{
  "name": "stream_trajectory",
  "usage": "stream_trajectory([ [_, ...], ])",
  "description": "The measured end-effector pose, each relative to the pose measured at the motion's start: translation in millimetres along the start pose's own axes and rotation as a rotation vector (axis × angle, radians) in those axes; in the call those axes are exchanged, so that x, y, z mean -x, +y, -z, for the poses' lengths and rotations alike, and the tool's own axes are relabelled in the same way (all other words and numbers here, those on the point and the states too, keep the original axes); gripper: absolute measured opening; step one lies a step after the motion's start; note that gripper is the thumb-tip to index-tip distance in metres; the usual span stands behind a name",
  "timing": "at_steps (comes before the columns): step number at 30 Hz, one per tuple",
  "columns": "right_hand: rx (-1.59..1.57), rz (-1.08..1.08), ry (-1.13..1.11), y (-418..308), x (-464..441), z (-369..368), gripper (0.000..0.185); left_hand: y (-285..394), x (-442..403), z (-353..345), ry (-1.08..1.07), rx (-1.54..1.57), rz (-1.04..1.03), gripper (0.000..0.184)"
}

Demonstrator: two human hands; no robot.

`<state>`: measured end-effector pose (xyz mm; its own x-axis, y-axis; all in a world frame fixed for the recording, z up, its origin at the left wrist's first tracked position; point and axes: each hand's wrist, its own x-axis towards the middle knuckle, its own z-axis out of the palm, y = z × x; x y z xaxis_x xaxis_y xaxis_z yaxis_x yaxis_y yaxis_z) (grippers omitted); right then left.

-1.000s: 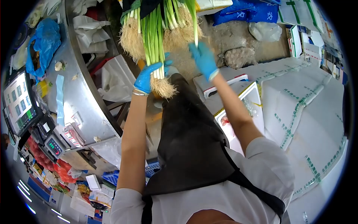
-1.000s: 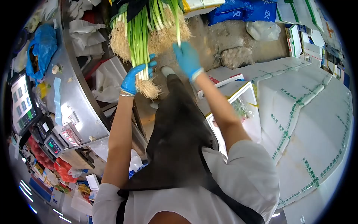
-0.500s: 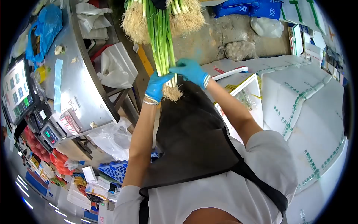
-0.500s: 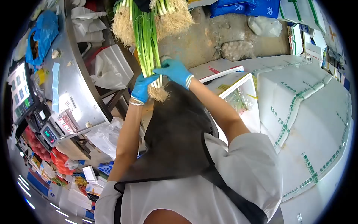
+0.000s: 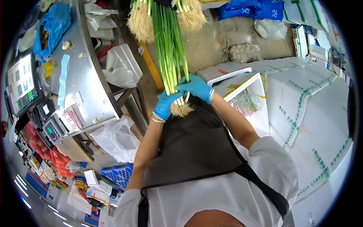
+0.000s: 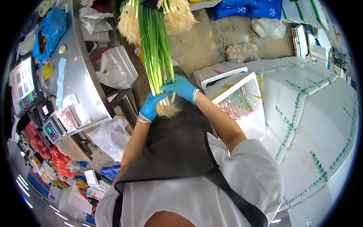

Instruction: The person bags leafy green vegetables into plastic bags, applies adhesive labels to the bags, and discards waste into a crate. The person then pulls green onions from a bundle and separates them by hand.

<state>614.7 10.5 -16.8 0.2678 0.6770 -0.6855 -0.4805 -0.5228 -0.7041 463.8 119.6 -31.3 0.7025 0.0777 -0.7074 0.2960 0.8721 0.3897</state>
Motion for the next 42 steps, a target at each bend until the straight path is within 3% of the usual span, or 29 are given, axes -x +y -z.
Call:
stream_trajectory([
  [3, -0.055, -0.063, 0.049, 23.8, -8.7, -4.6, 0.052, -1.8, 9.9, 3.6, -0.029, 0.080, 0.039, 0.032],
  [4, 0.012, -0.013, 0.227, 20.8, 0.5, -12.0, 0.065, 1.0, 13.3, 1.4, -0.032, 0.117, 0.048, 0.032],
  [7, 0.514, 0.575, 0.584, 20.7, 6.7, -23.5, 0.063, 4.6, 18.9, -2.2, -0.044, 0.183, 0.056, 0.032],
  [8, 0.600, 0.617, 0.600, 17.3, 14.4, -26.1, 0.058, 2.4, 18.1, 3.3, -0.069, 0.190, 0.069, 0.034],
  [11, 0.344, 0.232, 0.354, 18.1, 19.4, -27.6, 0.045, -4.1, 18.0, 2.9, -0.068, 0.229, 0.074, 0.035],
  [12, 0.199, 0.016, 0.282, -0.7, 25.4, -29.0, 0.028, -2.2, 20.1, 1.1, -0.071, 0.226, 0.072, 0.035],
  [15, 0.012, -0.154, 0.121, 1.7, 21.1, -19.3, 0.021, -4.5, 22.6, 4.2, -0.068, 0.244, 0.071, 0.030],
  [19, -0.033, -0.144, 0.201, 8.0, 22.9, -25.5, 0.016, -2.3, 21.8, 4.1, -0.097, 0.208, 0.069, 0.032],
  [22, 0.245, 0.022, 0.313, 1.5, 35.7, -32.3, 0.022, -2.6, 20.8, 0.6, -0.065, 0.197, 0.045, 0.034],
  [25, 0.982, 0.616, 0.510, 13.9, 46.7, -30.7, 0.026, -9.8, 15.2, 14.7, -0.030, 0.207, 0.075, 0.034],
  [26, 0.873, 0.700, 0.414, 12.0, 50.4, -28.6, 0.022, -13.9, 11.3, 23.1, -0.026, 0.209, 0.094, 0.034],
  [29, -0.228, 0.056, -0.304, -17.4, 82.2, -23.9, 0.019, 1.3, 19.9, 16.4, -0.062, 0.212, 0.092, 0.033],
  [30, -0.386, 0.064, -0.397, -23.7, 90.8, -20.5, 0.016, -2.1, 15.1, 20.0, -0.085, 0.205, 0.045, 0.032],
  [32, -0.598, 0.184, -0.361, -36.1, 86.9, -3.3, 0.017, -2.0, 13.7, 19.9, -0.049, 0.104, 0.031, 0.030],
  [33, -0.724, 0.482, -0.324, -39.8, 69.6, 10.7, 0.017, -2.4, 13.4, 19.0, -0.032, 0.053, 0.027, 0.029],
  [34, -1.550, 0.291, -0.352, -40.2, 55.8, 28.9, 0.016, 2.6, 15.9, 13.8, -0.023, -0.091, 0.021, 0.026],
  [36, -1.507, 0.645, -0.221, -69.4, 31.3, 61.8, 0.017, -2.5, 15.2, 12.2, -0.003, -0.124, -0.019, 0.025],
  [38, -1.268, 0.954, 0.041, -94.5, 14.1, 83.2, 0.021, -6.9, 14.0, 13.7, 0.006, -0.178, -0.098, 0.027],
  [40, -0.710, 0.862, 0.212, -107.7, -5.2, 83.1, 0.023, -3.8, 19.8, 8.3, -0.003, -0.083, -0.113, 0.030],
  [42, -0.234, 0.601, 0.256, -109.6, -19.9, 69.0, 0.028, -6.2, 19.3, 13.5, -0.067, -0.014, -0.064, 0.034],
])
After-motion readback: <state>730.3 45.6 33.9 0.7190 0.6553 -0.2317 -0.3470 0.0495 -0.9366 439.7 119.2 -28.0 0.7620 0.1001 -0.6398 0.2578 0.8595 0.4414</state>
